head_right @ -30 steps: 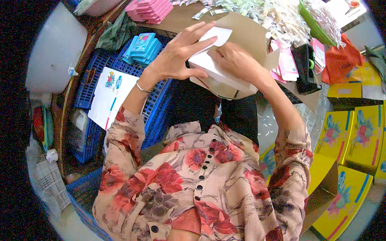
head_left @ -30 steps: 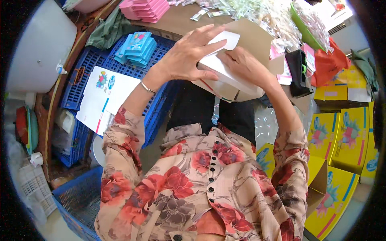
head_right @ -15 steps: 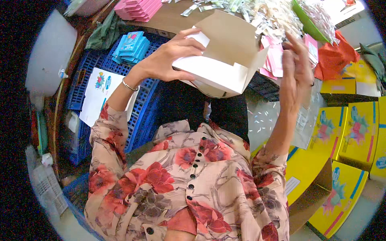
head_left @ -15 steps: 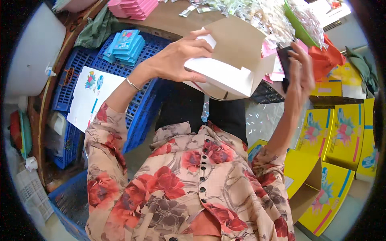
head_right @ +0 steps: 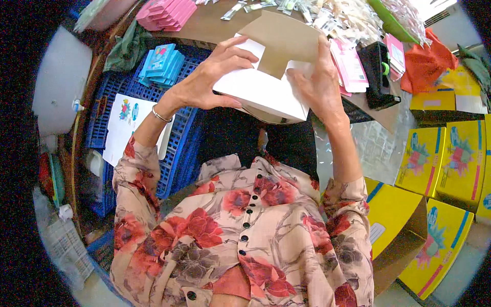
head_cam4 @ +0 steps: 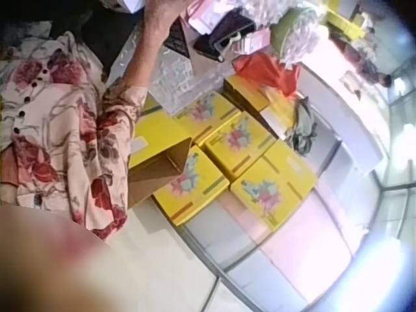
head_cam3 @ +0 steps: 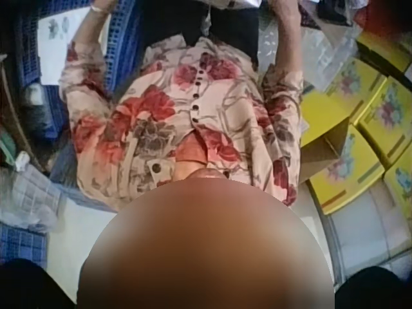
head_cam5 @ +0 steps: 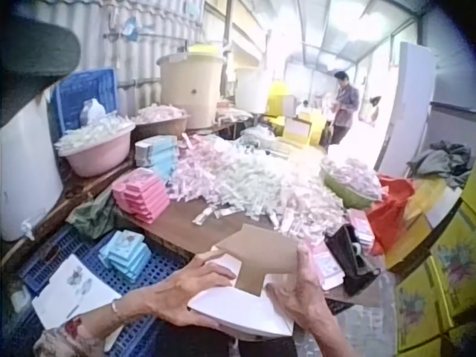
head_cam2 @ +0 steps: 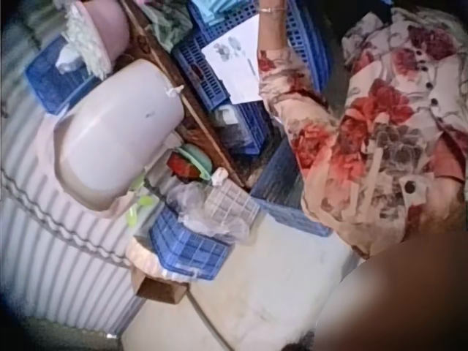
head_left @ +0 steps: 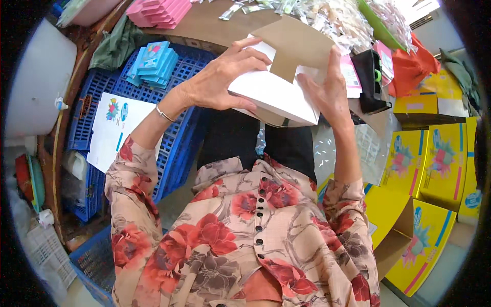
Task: The person is folding cardboard boxes and filling them with small colored product packets at a workstation.
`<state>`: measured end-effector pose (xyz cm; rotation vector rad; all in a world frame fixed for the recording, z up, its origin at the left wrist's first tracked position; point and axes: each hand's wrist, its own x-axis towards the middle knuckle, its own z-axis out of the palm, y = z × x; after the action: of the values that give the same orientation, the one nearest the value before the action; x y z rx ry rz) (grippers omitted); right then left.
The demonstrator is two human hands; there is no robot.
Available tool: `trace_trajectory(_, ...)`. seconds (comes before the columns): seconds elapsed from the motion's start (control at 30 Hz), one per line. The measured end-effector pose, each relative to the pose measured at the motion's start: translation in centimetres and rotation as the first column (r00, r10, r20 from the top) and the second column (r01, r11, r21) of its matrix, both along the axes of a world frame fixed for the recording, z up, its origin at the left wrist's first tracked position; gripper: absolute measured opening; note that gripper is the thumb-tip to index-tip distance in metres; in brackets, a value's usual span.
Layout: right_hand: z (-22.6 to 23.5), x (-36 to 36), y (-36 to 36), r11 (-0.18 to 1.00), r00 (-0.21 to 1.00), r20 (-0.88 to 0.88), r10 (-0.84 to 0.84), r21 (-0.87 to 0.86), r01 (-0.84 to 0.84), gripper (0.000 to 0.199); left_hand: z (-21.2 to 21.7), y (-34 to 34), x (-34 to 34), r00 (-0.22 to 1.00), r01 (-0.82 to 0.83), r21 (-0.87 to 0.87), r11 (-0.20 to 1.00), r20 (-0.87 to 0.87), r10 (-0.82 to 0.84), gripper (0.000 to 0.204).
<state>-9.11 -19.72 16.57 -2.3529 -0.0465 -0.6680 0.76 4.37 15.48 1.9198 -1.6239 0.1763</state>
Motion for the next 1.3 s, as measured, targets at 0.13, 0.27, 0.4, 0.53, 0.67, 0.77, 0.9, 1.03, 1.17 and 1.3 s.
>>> trace_trajectory(0.13, 0.5, 0.0, 0.4, 0.999, 0.998, -0.055, 0.025, -0.041, -0.027, 0.07, 0.2, 0.2, 0.1, 0.998, 0.041, 0.0, 0.999, -0.042, -0.041, 0.065)
trace_trajectory(0.27, 1.3, -0.1, 0.2, 0.994, 0.987, -0.118, 0.106, 0.015, -0.105, 0.06, 0.2, 0.4, 0.2, 0.999, 0.03, -0.045, 0.999, -0.043, -0.032, 0.071)
trace_trajectory(0.4, 1.2, 0.2, -2.9, 0.926, 0.967, -0.194, 0.163, 0.369, -0.082, 0.056, 0.4, 0.2, -0.1, 0.998, 0.037, -0.096, 0.995, -0.053, -0.042, 0.078)
trace_trajectory(0.53, 2.9, 3.1, -4.4, 0.937, 0.961, -0.265, 0.085, 0.35, 0.014, 0.075, 0.0, 0.6, -0.5, 0.977, 0.016, -0.16, 0.987, -0.207, -0.049, 0.076)
trace_trajectory(0.67, 3.5, 4.1, -3.3, 0.979, 0.979, -0.075, 0.189, 0.088, -0.182, 0.058, 0.1, 0.5, 0.0, 1.0, 0.02, -0.041, 0.999, 0.002, -0.02, 0.077)
trace_trajectory(0.77, 5.3, 4.7, -2.7, 0.828, 0.795, -0.349, 0.497, 0.466, -0.313, 0.048, -0.5, 0.4, -0.6, 0.998, -0.025, -0.177, 0.984, -0.058, 0.014, 0.076)
trace_trajectory(0.9, 4.1, 3.2, -0.4, 0.914, 0.833, -0.378, 0.404, 0.206, -0.35, 0.054, -1.5, 1.0, -1.1, 0.993, -0.108, -0.196, 0.975, -0.064, 0.098, 0.077)
trace_trajectory(1.03, 2.1, 2.5, 0.8, 0.941, 0.938, -0.264, 0.222, -0.193, -0.277, 0.06, -2.7, 0.6, -0.9, 0.992, -0.112, -0.25, 0.962, -0.077, 0.096, 0.077)
trace_trajectory(1.17, 2.0, 2.3, 1.1, 0.933, 0.961, -0.201, 0.192, -0.266, -0.242, 0.059, -3.1, 0.7, -1.5, 0.977, -0.177, -0.295, 0.939, -0.167, 0.132, 0.07)
trace_trajectory(1.3, 2.4, 2.4, 1.4, 0.921, 0.956, -0.246, 0.162, -0.311, -0.236, 0.061, -3.5, 0.5, -1.6, 0.98, -0.148, -0.319, 0.936, -0.172, 0.097, 0.065)
